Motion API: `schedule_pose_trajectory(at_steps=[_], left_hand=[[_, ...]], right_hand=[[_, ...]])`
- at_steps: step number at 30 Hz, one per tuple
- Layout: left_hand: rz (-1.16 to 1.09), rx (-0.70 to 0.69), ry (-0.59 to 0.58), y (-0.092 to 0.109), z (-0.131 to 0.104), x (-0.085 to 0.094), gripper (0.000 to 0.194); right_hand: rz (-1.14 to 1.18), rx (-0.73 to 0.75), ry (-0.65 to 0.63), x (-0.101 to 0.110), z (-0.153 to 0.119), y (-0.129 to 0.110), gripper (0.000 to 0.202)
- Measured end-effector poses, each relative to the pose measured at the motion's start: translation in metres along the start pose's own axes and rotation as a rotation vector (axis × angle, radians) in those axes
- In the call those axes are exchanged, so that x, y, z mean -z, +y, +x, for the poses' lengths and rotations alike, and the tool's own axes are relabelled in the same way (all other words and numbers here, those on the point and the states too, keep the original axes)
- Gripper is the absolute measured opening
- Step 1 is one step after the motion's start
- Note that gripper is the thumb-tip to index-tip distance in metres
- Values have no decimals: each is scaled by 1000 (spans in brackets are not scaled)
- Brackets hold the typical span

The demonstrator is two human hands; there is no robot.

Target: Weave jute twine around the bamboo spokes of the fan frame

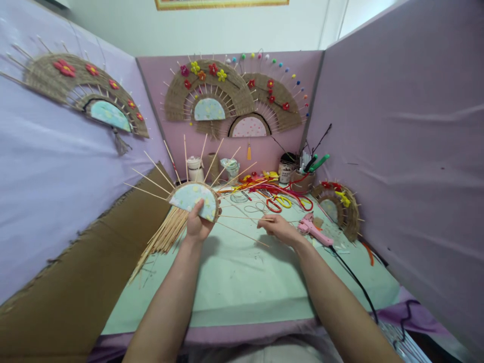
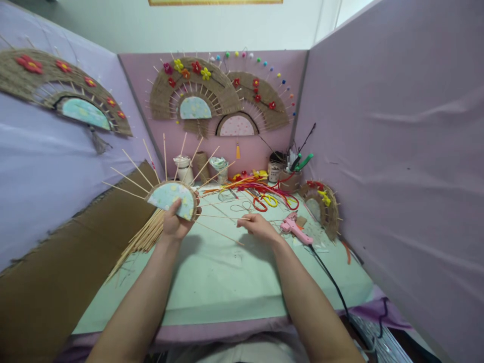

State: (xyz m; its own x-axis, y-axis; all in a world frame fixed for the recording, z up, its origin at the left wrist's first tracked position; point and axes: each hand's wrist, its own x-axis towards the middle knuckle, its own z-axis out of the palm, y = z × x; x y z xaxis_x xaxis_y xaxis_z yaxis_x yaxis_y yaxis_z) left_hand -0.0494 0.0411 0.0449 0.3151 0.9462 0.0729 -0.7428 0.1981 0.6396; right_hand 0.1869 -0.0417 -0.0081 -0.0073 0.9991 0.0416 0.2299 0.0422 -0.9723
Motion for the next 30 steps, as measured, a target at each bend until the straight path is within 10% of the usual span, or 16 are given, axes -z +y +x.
schedule_pose_trajectory(at_steps=[7, 30], left_hand=[[-181, 215, -113, -39, -16, -19, 37], [-219, 325, -117, -55, -24, -22, 43]], right_hand=[[-169, 60, -457, -36, -10, -4, 31], [-202, 38, -571, -30, -10, -6, 36]])
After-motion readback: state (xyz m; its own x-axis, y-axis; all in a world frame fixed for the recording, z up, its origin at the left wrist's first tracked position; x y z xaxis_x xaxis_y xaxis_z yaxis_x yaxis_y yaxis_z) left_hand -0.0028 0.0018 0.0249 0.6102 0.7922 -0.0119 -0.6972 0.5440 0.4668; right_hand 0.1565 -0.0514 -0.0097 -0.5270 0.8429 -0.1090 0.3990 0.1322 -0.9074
